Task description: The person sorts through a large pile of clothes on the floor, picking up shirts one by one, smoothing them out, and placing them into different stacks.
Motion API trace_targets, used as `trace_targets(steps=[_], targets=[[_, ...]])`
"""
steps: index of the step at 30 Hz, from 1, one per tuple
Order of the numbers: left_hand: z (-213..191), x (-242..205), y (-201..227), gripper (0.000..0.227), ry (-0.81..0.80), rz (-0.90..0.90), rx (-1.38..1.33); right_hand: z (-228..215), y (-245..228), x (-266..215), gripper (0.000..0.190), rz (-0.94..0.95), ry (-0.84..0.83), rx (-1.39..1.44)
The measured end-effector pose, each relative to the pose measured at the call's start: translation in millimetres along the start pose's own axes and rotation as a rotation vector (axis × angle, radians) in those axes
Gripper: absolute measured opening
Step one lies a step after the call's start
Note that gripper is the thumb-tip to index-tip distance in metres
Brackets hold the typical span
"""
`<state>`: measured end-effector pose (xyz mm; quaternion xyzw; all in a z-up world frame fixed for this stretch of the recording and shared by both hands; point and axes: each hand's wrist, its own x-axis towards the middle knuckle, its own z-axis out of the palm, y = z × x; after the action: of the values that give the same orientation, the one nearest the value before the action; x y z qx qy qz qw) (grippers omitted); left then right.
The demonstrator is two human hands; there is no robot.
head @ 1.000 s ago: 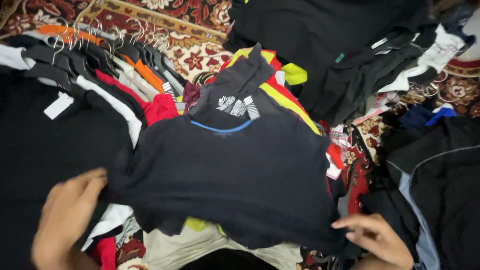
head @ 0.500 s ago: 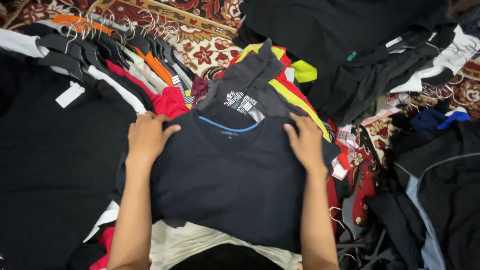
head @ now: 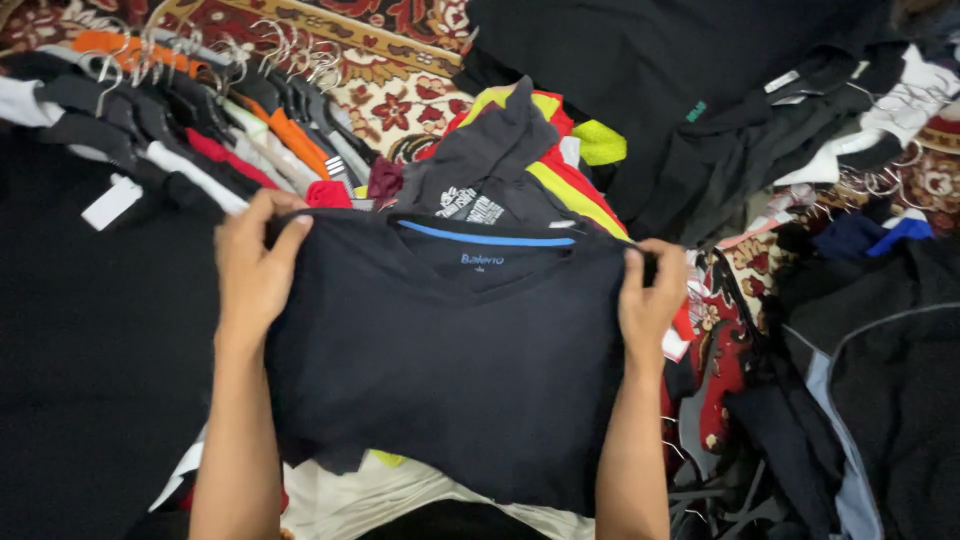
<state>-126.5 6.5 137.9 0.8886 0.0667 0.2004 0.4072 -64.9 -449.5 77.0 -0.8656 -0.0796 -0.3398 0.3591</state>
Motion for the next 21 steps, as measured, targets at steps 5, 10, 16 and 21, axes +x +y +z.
trace_targets(steps=[5, 10, 16, 21], targets=[[28.0, 22.4, 3.1, 0.012, 0.174, 0.359, 0.413, -10.7, 20.3, 8.6, 0.013, -0.139, 0.113, -0.308], [96.3, 37.5, -47.1, 0.025, 0.176, 0.393, 0.628, 18.1, 31.4, -5.1, 0.024, -0.125, -0.16, -0.647], [117.8, 30.7, -85.6, 0.052, -0.333, -0.041, 0.675, 15.3, 24.6, -11.7, 0.038, 0.289, -0.527, -0.529], [148.7, 46.0, -94.7, 0.048, -0.486, -0.058, 0.858, 13.6, 0.2, 22.8, 0.038, 0.044, -0.26, -0.176]])
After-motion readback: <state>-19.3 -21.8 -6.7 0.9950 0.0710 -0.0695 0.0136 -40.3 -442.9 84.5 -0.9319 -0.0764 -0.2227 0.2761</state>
